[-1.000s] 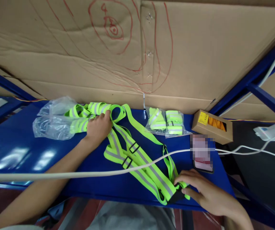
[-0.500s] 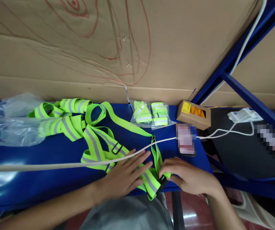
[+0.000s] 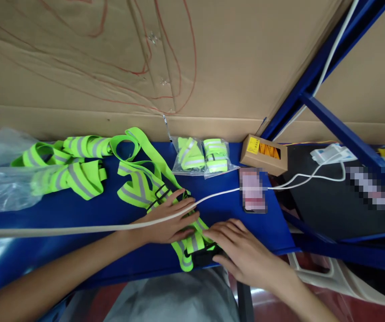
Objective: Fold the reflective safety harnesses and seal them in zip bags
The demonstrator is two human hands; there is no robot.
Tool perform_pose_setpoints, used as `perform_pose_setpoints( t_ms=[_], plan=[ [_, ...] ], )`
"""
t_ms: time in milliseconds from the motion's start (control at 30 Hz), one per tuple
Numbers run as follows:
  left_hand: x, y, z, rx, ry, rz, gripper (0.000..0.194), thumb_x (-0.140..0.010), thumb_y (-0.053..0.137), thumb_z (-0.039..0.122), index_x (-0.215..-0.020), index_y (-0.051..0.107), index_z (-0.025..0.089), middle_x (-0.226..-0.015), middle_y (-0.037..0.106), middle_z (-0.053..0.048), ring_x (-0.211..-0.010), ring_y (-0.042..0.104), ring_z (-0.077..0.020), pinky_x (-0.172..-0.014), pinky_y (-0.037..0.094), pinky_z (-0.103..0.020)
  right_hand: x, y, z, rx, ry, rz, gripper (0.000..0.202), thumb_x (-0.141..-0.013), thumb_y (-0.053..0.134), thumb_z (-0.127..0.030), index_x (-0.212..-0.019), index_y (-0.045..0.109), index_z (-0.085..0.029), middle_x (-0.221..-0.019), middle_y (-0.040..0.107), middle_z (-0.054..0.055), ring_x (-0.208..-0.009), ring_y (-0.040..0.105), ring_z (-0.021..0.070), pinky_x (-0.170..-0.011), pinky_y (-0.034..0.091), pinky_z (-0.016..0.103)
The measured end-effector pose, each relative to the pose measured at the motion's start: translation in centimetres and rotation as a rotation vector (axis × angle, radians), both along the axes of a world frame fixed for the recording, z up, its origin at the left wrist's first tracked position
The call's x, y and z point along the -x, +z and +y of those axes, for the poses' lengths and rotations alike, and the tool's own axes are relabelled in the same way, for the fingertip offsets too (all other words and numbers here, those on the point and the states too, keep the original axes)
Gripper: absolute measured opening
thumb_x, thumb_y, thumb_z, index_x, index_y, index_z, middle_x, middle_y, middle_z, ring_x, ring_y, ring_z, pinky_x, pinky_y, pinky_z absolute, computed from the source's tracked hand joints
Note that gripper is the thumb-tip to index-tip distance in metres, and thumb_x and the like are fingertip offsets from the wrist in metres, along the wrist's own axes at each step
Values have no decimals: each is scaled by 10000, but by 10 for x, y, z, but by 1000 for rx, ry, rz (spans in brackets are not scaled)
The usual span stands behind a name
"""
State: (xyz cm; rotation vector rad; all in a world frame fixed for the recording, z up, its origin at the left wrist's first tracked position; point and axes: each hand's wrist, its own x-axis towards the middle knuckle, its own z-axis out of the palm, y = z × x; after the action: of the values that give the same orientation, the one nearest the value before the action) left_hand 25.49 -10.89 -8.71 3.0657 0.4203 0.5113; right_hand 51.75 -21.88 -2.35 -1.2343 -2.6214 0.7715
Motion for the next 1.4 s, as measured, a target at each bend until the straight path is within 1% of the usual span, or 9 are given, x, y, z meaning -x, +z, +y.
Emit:
perform_pose_setpoints(
  t_ms=[167, 300, 400, 500, 633, 867, 1100, 1233, 1400],
  plan=[
    [-1, 1, -3, 62, 1, 14, 295, -993, 536, 329, -1225, 616, 166, -1179, 651, -127, -1198, 600, -258, -1262, 258, -564, 11, -24, -17, -193, -62, -25, 635, -999, 593, -326, -1561, 325, -201, -1538, 447, 158, -1424, 440, 283, -1102, 489, 457],
    [2, -6, -9, 14, 71, 38, 278, -988, 538, 252, -1254, 605, 207, -1212, 649, -123, -1226, 594, -282, -1228, 272, -641, 15, -48, -40, -421, -448, 25, 665, -965, 638, -390, -1530, 356, -182, -1493, 401, 209, -1399, 425, 356, -1073, 489, 554],
    [3, -6, -13, 17, 161, 18, 220, -1004, 513, 245, -1175, 635, 179, -1205, 664, -128, -1245, 595, -281, -1229, 291, -629, 21, -56, -57, -567, -662, 25, 544, -956, 656, -310, -1457, 464, -218, -1342, 496, 179, -1265, 519, 339, -1003, 506, 519],
    [1, -2, -17, 39, 138, -20, 249, -1005, 458, 161, -1188, 626, 139, -1271, 655, -143, -1307, 562, -270, -1242, 324, -559, 30, -53, -62, -607, -520, -8, 442, -971, 637, -241, -1401, 535, -224, -1241, 618, 138, -1131, 598, 294, -939, 504, 439],
    [-1, 0, -23, 197, -17, -124, 406, -956, 379, 36, -1319, 547, 105, -1268, 659, -143, -1260, 588, -225, -1175, 437, -416, 41, -44, -47, -550, -287, -111, 410, -1029, 536, -225, -1434, 519, -164, -1341, 664, 135, -1001, 666, 247, -872, 506, 394],
    [7, 3, -19, 281, -33, 7, 499, -1027, 467, 402, -1459, 486, 153, -1388, 601, -155, -1280, 562, -309, -1124, 441, -498, 42, -36, -43, -389, -277, -159, 430, -1071, 432, -331, -1470, 483, -178, -1325, 661, 140, -1139, 658, 270, -959, 515, 441],
    [18, 0, -9, 251, -36, 20, 706, -960, 511, 621, -1451, 508, 113, -1543, 467, -202, -1433, 446, -355, -1168, 416, -496, 36, -45, -55, -510, -141, -188, 436, -1012, 460, -135, -1440, 540, -164, -1160, 693, 116, -1045, 646, 246, -942, 504, 410],
    [15, 3, -10, 280, -31, 46, 552, -1020, 476, 497, -1453, 506, 155, -1643, 324, -156, -1523, 329, -302, -1233, 362, -488, 38, -50, -56, -572, -161, -139, 334, -1020, 548, -278, -1330, 614, -172, -1092, 697, 101, -947, 619, 222, -907, 470, 397],
    [8, 11, -15, 303, 35, 66, 373, -1044, 424, 286, -1353, 557, 123, -1650, 315, -147, -1542, 288, -282, -1278, 311, -490, 41, -59, -51, -706, -270, 30, 213, -944, 676, -387, -1097, 680, -240, -945, 713, 32, -994, 566, 226, -1141, 300, 498]
  ],
)
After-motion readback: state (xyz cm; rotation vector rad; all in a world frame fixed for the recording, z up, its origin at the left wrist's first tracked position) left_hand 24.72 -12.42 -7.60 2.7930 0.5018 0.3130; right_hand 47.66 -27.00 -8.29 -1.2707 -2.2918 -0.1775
